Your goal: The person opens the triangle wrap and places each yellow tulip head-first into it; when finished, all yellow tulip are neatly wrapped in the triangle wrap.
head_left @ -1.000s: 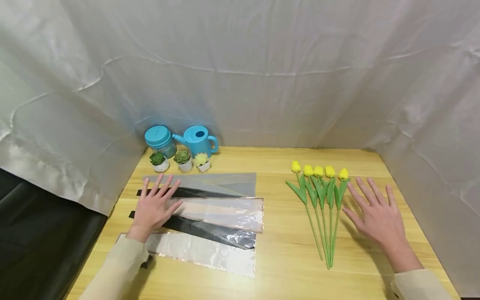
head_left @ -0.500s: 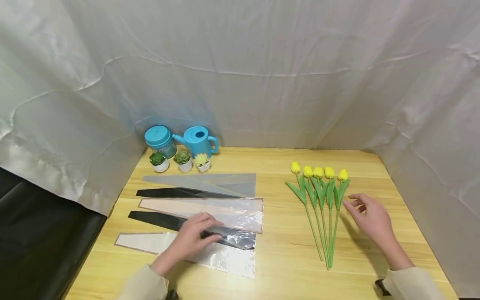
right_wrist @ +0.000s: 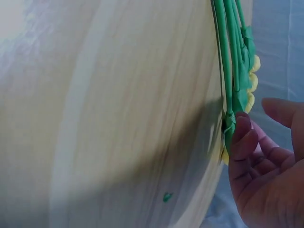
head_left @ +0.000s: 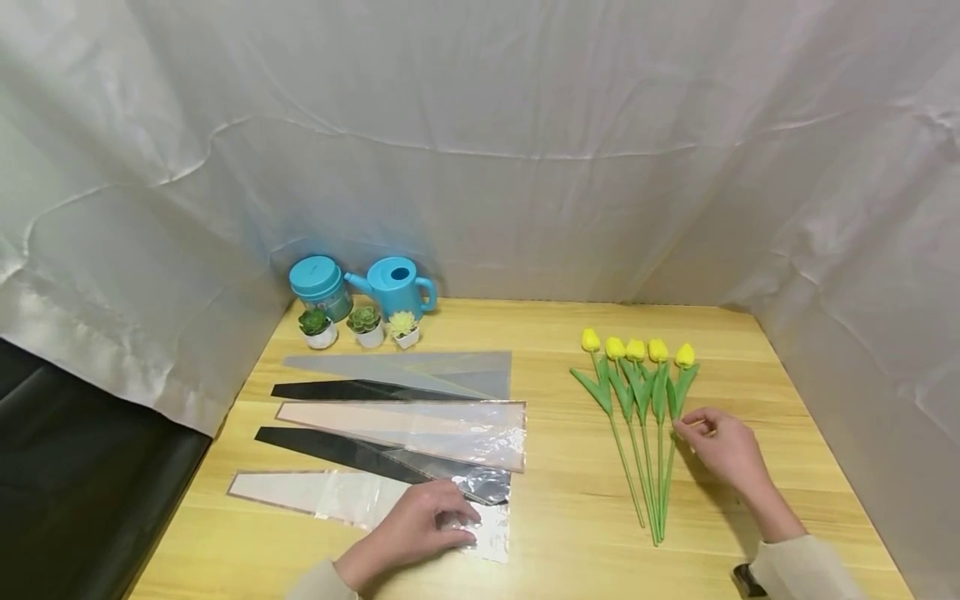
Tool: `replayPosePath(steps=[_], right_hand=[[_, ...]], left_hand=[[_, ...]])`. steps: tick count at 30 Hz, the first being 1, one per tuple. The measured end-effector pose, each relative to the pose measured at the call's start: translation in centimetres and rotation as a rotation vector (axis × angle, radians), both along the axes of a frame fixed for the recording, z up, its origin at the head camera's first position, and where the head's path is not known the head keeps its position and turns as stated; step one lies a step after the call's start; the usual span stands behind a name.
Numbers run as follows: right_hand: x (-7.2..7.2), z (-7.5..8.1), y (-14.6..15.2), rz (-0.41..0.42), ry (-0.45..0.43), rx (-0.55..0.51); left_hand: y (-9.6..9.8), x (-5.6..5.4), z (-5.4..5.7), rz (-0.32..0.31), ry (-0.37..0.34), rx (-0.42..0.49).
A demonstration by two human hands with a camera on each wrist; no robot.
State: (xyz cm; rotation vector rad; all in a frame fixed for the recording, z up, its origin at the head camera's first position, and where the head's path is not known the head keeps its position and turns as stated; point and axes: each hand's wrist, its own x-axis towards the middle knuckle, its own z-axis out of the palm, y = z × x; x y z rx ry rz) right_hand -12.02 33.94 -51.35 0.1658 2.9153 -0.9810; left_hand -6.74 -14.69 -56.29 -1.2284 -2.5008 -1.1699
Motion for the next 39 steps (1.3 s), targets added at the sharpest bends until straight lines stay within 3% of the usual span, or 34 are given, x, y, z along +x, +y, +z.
replayPosePath(steps=[9, 17, 28, 39], right_hand=[[-0.3, -0.5, 0.1, 0.005, -0.051, 0.043], [-0.6, -0.9, 0.3, -0.025, -0.076, 0.038], [-0.9, -1.2, 0.5, -0.033, -0.122, 0.013], [-1.0, -1.0, 0.4, -0.049, -0.150, 0.025]], left_hand=[[0.5, -0.5, -0.9, -0.007, 0.061, -0.034], [0.6, -1.1, -1.2, 0.000, 0.046, -0.046], [0.5, -1.1, -1.6, 0.004, 0.016, 0.032], [0.5, -1.2, -1.8, 0.007, 0.031, -0.012]])
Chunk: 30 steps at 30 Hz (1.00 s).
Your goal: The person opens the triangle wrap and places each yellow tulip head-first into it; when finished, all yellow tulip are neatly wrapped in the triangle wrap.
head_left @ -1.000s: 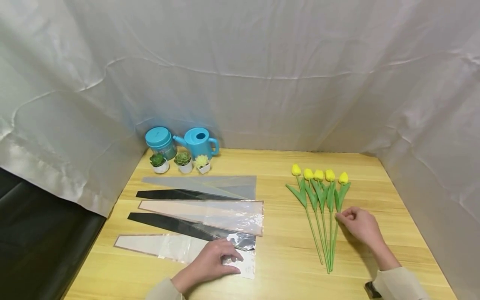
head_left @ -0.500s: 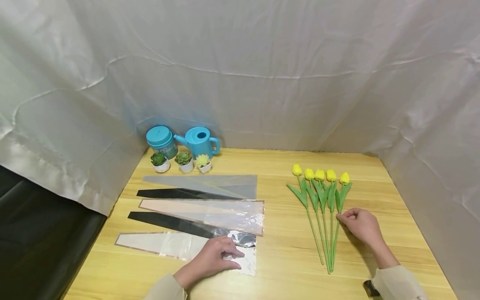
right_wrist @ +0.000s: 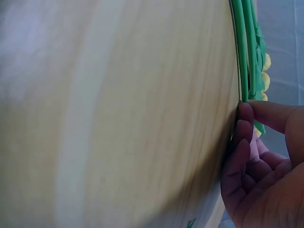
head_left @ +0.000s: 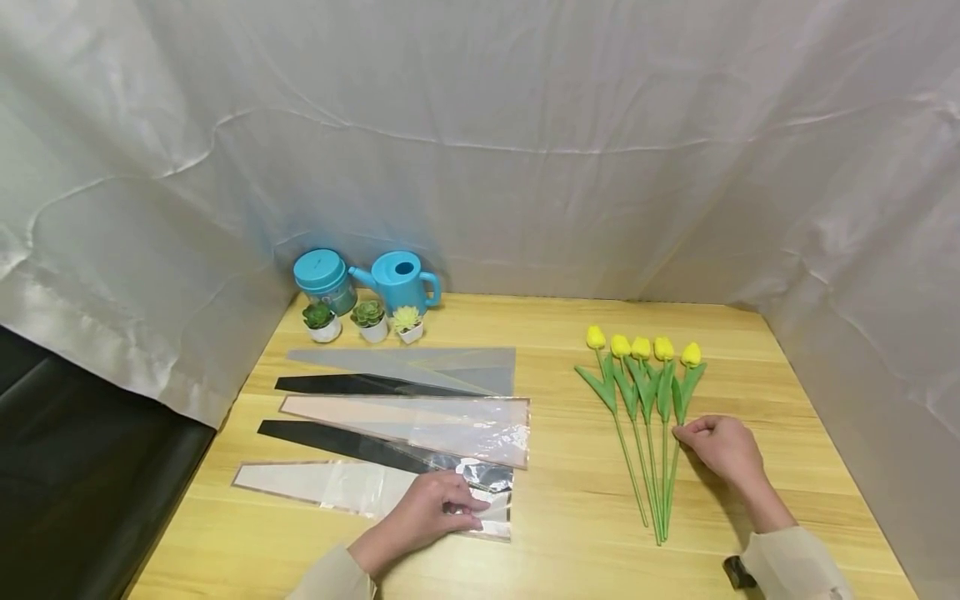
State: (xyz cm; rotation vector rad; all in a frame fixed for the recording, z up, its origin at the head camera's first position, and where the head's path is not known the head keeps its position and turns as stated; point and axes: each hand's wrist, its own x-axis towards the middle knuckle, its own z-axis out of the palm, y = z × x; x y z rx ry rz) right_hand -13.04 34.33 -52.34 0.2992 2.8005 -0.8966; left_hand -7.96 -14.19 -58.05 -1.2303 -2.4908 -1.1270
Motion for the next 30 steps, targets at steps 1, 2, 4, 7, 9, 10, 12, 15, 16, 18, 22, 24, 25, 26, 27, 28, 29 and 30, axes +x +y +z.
replayPosePath(steps=[1, 2, 4, 7, 9, 10, 12, 15, 16, 18, 22, 24, 25, 26, 27, 28, 29, 30], right_hand=[[-0.01, 0.04, -0.01, -0.004, -0.003, -0.004], [-0.03, 0.02, -0.03, -0.008, -0.007, -0.003], [-0.07, 0.04, -0.03, -0.014, -0.010, -0.009], [-0.11, 0.06, -0.08, -0.023, -0.010, -0.018], [-0.10, 0.04, -0.10, -0.027, -0.009, -0.027], [-0.09, 0.04, -0.12, -0.030, -0.007, -0.030], [-0.10, 0.12, -0.17, -0.033, -0.006, -0.036], [-0.15, 0.19, -0.22, -0.038, -0.007, -0.043], [-0.17, 0.21, -0.24, -0.042, -0.010, -0.045], [-0.24, 0.20, -0.25, -0.047, -0.015, -0.051], [-0.38, 0.13, -0.27, -0.063, -0.030, -0.075], [-0.44, 0.10, -0.25, -0.066, -0.034, -0.085], [-0.45, 0.08, -0.22, -0.068, -0.037, -0.090], [-0.44, 0.08, -0.17, -0.065, -0.039, -0.093], [-0.41, 0.06, -0.11, -0.064, -0.044, -0.091], [-0.36, 0.03, -0.03, -0.063, -0.048, -0.090], [-0.29, -0.01, 0.04, -0.061, -0.051, -0.086], [-0.22, -0.06, 0.12, -0.060, -0.054, -0.083]], left_hand=[[-0.01, 0.00, -0.05, 0.001, 0.000, 0.003], [-0.02, 0.00, -0.10, 0.005, 0.001, 0.004], [-0.02, 0.03, -0.15, 0.015, -0.010, 0.011], [-0.03, 0.05, -0.17, 0.028, -0.041, 0.024], [0.00, 0.03, -0.15, 0.034, -0.057, 0.034], [0.02, 0.00, -0.15, 0.033, -0.064, 0.042], [0.06, -0.10, -0.15, 0.026, -0.068, 0.055], [0.08, -0.16, -0.15, 0.024, -0.092, 0.062], [0.08, -0.15, -0.12, 0.026, -0.106, 0.060], [0.05, -0.10, 0.03, 0.037, -0.139, 0.054], [0.02, -0.01, 0.51, 0.063, -0.209, 0.056], [0.02, 0.05, 0.69, 0.077, -0.237, 0.065], [0.04, 0.08, 0.74, 0.085, -0.248, 0.068], [0.05, 0.12, 0.78, 0.090, -0.257, 0.074], [0.07, 0.14, 0.78, 0.092, -0.264, 0.079], [0.09, 0.17, 0.78, 0.096, -0.270, 0.079], [0.12, 0.20, 0.79, 0.096, -0.276, 0.079], [0.14, 0.23, 0.80, 0.096, -0.278, 0.075]])
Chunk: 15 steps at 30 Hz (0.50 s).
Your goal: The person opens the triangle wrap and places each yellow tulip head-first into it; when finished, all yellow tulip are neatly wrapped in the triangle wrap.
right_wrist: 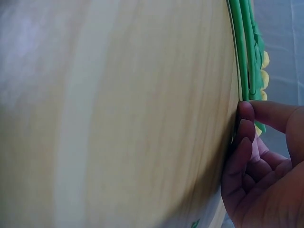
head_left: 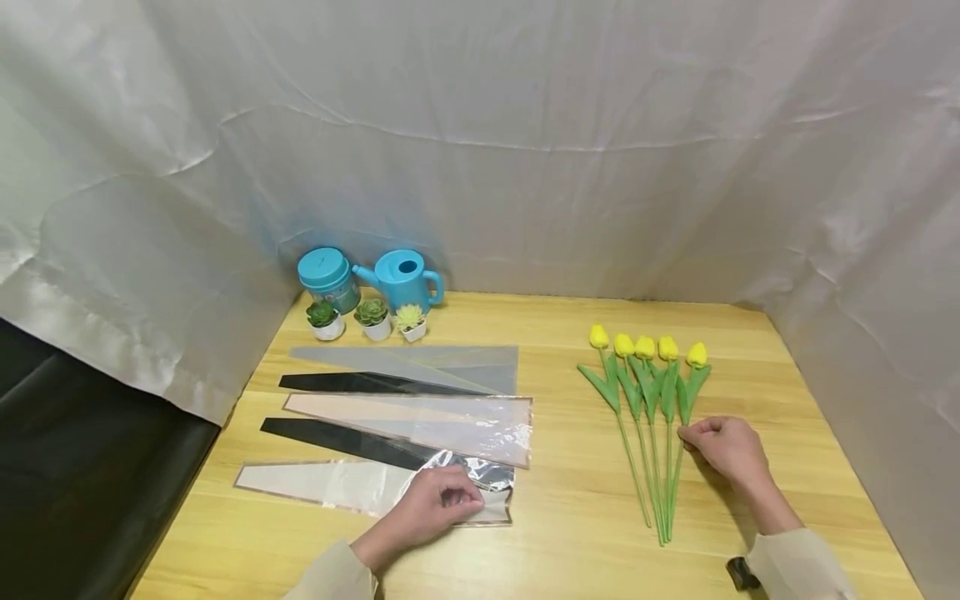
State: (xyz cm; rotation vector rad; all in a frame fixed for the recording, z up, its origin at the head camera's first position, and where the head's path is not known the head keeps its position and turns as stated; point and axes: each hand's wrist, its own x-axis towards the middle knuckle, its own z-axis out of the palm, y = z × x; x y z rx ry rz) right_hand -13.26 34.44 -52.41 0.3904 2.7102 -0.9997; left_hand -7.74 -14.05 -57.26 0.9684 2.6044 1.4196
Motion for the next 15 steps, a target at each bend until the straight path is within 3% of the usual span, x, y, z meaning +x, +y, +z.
replayPosePath(steps=[4, 11, 15], right_hand=[[0.2, -0.1, 0.1, 0.000, -0.001, 0.001], [0.2, 0.0, -0.1, 0.000, 0.010, -0.008], [0.2, 0.0, 0.0, 0.000, 0.001, -0.006]], left_hand=[[0.0, 0.1, 0.3, -0.008, 0.028, -0.068], [0.3, 0.2, 1.1, -0.076, 0.325, -0.258], [0.9, -0.2, 1.0, -0.109, 0.322, -0.264]])
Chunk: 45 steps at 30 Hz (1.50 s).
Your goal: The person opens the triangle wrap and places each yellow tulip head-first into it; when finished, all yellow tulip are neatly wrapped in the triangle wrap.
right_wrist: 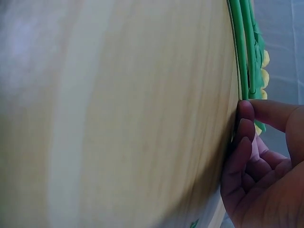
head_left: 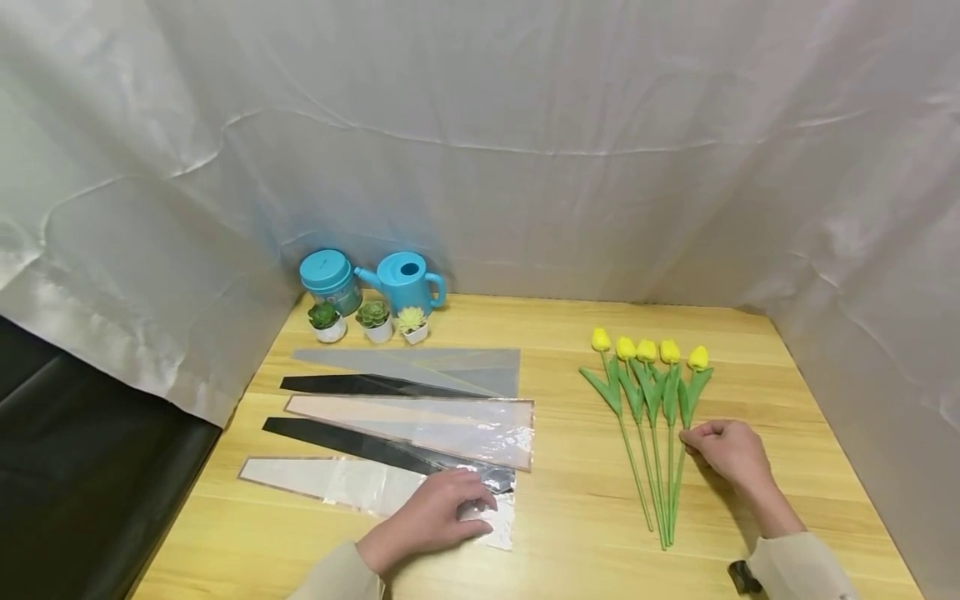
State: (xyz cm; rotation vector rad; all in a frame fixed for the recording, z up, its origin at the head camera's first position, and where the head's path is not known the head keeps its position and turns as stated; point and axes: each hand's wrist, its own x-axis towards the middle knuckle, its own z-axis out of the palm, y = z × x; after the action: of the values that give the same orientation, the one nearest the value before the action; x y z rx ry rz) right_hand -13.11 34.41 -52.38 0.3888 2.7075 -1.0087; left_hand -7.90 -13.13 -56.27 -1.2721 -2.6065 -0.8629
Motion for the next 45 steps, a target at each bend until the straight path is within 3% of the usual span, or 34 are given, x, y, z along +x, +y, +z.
replayPosePath(steps=[6, 15, 25, 33, 41, 45], right_hand=[[-0.1, -0.2, 0.0, 0.001, 0.005, 0.000], [-0.1, -0.3, 0.0, -0.002, 0.009, 0.000], [-0.2, -0.3, 0.1, 0.005, 0.017, 0.018], [-0.2, -0.2, 0.0, 0.000, 0.007, 0.003], [-0.1, 0.1, -0.1, -0.004, 0.000, -0.005], [0.0, 0.1, -0.1, -0.005, -0.006, -0.004]], left_hand=[[0.9, -0.2, -0.7, 0.009, -0.094, 0.066], [0.9, -0.2, -1.5, 0.025, -0.079, 0.178], [0.8, -0.2, -1.7, 0.035, -0.202, 0.255], [0.7, -0.2, -1.5, -0.005, -0.079, 0.207], [0.7, -0.3, -1.6, -0.006, -0.006, 0.142], [0.8, -0.2, -1.6, 0.002, -0.009, 0.114]])
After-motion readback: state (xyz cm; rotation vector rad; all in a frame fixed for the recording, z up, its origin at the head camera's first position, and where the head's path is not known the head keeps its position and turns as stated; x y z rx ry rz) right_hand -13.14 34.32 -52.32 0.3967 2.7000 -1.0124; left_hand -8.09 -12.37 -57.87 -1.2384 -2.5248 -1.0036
